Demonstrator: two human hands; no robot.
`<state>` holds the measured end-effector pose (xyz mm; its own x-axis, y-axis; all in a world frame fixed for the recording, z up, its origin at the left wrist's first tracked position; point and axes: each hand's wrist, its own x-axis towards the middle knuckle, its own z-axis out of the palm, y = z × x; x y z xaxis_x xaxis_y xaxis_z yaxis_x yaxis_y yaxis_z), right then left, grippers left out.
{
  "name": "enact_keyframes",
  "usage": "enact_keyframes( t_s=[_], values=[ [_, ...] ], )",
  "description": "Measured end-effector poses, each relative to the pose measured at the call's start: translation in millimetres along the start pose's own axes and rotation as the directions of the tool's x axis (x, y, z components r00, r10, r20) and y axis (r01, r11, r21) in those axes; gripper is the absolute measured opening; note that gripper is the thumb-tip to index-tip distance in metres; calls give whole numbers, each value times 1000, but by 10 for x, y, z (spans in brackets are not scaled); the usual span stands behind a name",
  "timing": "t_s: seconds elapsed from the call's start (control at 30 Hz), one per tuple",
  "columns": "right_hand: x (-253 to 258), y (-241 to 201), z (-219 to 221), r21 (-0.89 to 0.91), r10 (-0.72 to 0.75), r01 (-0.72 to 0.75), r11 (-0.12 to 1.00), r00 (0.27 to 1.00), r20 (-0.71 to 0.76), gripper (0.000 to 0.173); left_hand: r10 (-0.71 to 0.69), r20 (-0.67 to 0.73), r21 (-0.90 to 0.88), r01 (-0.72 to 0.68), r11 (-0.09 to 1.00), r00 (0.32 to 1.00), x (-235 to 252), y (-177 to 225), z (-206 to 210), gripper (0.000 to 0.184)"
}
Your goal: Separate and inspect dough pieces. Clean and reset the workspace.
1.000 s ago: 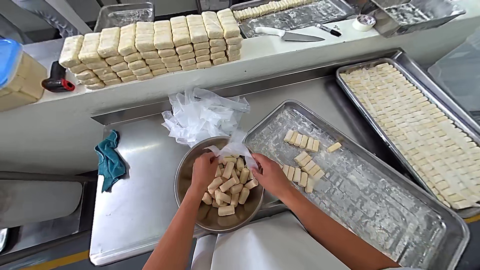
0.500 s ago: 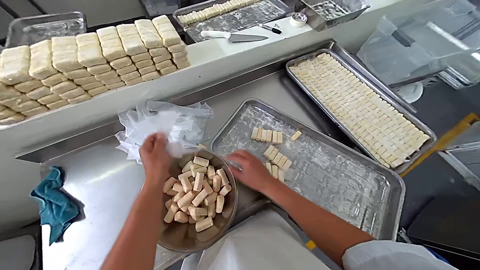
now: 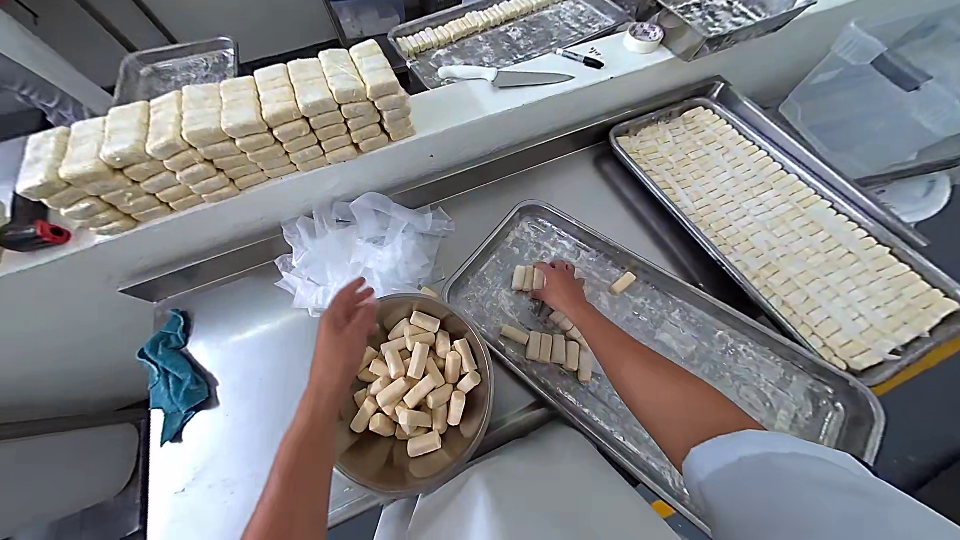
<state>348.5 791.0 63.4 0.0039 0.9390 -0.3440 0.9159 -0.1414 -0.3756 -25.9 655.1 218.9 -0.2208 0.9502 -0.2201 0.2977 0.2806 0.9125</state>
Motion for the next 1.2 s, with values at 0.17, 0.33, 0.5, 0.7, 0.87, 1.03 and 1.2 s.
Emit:
enact_keyframes(
  t_s=[0.17, 0.33, 0.5, 0.7, 0.87, 1.03, 1.2],
  values=[
    [-202, -102, -184, 415, -135, 95, 905, 989, 67, 75, -95, 34, -211, 100, 972, 995, -597, -347, 50, 46],
    [-1350, -1352, -441, 304, -521, 481, 823, 851, 66, 69, -146, 165, -376, 199, 905, 975, -914, -355, 260, 52],
    [-1828, -1931, -34, 331, -631, 545, 770, 729, 266, 68, -130, 13, -296, 128, 946, 991, -914, -518, 242, 35],
    [-1766, -1698, 200, 792, -575, -38, 609, 667, 474, 49, -104, -14, -434, 87, 897, 995, -1120, -688, 3, 38],
    [-1843, -1766, 238, 783, -611, 86, 616, 680, 406, 36, -95, 4, -372, 90, 924, 995, -1137, -737, 5, 48],
    [-1900, -1853, 202, 766, -608, 144, 627, 704, 366, 39, -92, -11, -323, 83, 943, 996, -1121, -730, 31, 35],
    [-1965, -1878, 310, 634, -534, 292, 717, 813, 229, 37, -31, -190, -78, 16, 997, 981, -1098, -691, 190, 33]
  ],
)
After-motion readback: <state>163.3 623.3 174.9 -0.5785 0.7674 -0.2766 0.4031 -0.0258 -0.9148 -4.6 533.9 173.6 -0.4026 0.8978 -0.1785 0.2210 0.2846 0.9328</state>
